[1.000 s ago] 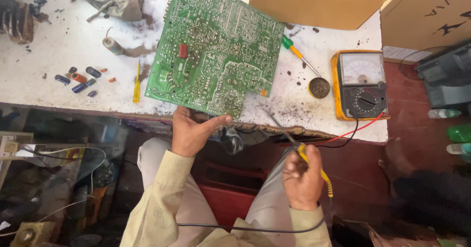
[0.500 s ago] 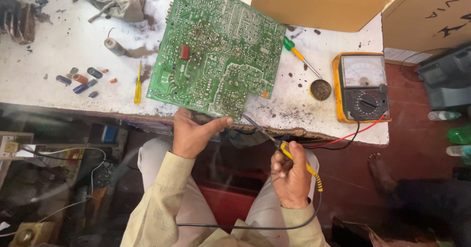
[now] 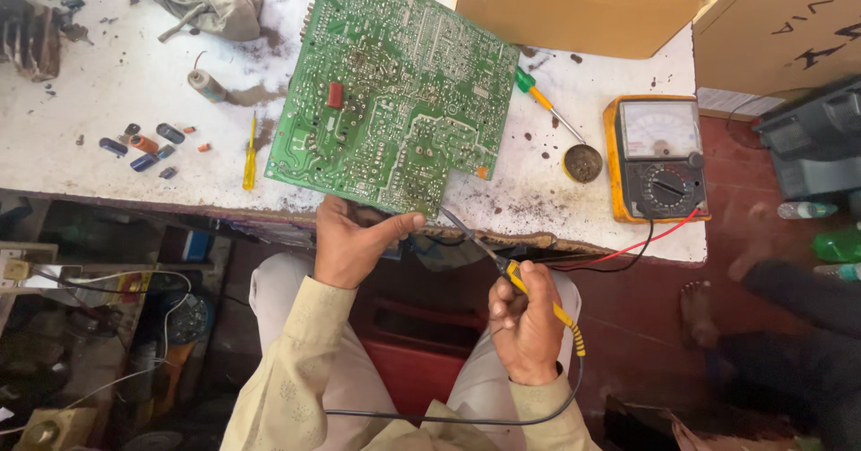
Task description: The person holds a green circuit board over the workbench and uses a soldering iron to work on its solder joints, repositioning the board repeatedly. They touch multimeter probes to points on the board, briefly handle a wired power supply assembly, and use a screwdriver on it before returning to the green board.
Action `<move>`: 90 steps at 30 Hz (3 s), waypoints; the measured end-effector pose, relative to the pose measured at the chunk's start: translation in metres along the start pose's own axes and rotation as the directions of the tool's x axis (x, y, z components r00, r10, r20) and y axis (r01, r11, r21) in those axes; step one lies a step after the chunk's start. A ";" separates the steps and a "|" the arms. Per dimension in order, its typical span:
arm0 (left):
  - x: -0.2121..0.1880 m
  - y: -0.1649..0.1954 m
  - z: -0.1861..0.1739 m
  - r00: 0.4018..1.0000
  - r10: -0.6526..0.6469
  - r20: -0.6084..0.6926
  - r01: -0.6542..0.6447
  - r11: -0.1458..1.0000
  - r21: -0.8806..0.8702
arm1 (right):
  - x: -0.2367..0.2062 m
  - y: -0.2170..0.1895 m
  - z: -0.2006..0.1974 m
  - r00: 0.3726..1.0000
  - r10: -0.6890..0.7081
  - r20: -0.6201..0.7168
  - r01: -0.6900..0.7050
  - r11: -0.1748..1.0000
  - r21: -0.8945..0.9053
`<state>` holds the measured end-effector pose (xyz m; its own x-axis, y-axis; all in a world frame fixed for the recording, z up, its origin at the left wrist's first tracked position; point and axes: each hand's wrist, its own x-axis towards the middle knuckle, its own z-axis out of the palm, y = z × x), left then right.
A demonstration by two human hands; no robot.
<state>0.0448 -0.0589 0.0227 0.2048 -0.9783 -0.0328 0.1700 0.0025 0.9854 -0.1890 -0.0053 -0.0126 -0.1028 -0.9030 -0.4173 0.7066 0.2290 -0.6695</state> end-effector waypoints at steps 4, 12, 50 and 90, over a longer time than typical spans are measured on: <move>-0.003 -0.001 0.002 1.000 -0.021 0.001 0.021 0.999 -0.028 | -0.012 -0.003 -0.003 0.949 -0.293 0.113 0.313 0.909 -0.277; -0.005 -0.003 0.007 1.000 -0.018 -0.011 0.018 0.999 -0.046 | 0.005 -0.019 -0.065 0.992 -0.099 0.076 0.074 0.956 0.285; 0.007 -0.009 0.017 1.000 -0.024 0.005 0.024 0.999 -0.034 | 0.009 -0.004 -0.046 0.911 -0.394 0.118 0.412 0.872 -0.264; 0.013 -0.008 0.010 1.000 -0.015 0.015 0.015 0.999 -0.032 | 0.016 -0.003 -0.009 1.000 -0.005 -0.023 0.004 0.999 -0.046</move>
<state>0.0365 -0.0734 0.0164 0.1878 -0.9812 -0.0449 0.2037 -0.0058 0.9790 -0.1988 -0.0171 -0.0225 -0.1225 -0.8953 -0.4283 0.6729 0.2423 -0.6989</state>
